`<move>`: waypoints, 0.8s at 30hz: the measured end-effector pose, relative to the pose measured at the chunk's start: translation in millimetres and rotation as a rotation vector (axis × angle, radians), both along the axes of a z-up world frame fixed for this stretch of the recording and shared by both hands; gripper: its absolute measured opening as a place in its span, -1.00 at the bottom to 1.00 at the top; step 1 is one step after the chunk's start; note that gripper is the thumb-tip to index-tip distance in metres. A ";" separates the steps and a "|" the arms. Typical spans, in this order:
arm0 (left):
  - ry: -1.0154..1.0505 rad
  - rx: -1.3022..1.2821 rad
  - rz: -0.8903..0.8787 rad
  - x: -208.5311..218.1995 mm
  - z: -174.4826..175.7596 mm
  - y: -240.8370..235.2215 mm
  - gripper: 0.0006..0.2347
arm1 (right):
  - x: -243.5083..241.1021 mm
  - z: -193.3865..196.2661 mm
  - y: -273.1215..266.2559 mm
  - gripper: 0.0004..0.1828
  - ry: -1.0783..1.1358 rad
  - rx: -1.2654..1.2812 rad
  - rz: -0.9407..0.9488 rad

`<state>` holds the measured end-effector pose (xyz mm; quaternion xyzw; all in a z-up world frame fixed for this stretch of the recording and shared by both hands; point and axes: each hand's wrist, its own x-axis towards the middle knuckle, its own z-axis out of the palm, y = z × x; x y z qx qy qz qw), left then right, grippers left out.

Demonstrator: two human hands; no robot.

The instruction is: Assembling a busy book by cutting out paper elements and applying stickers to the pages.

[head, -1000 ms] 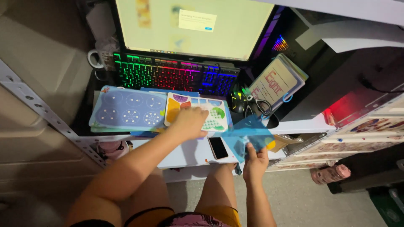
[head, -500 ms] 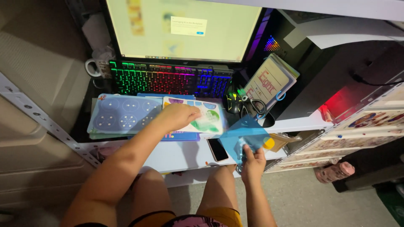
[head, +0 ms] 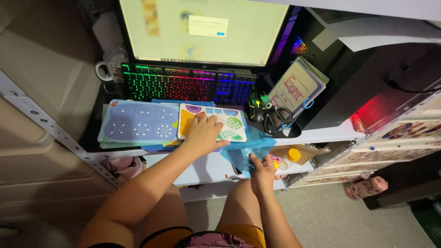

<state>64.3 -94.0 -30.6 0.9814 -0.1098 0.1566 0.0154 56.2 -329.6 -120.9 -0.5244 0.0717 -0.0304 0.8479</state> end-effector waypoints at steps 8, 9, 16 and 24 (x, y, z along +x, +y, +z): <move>-0.607 0.009 -0.145 10.4 -13.9 8.4 -0.74 | 9.5 -4.9 -7.1 -0.72 -0.023 0.032 0.024; -0.604 0.009 -0.147 12.5 -12.7 10.3 -0.74 | 8.8 -7.0 -8.5 -0.72 -0.021 0.033 0.021; -0.594 0.018 -0.131 26.9 9.1 27.4 -0.72 | 4.7 -4.4 -18.1 -0.73 -0.044 0.052 -0.021; -0.360 -0.086 -0.204 25.0 24.7 24.5 -0.72 | 6.7 -11.7 -17.8 -0.77 -0.022 0.075 -0.057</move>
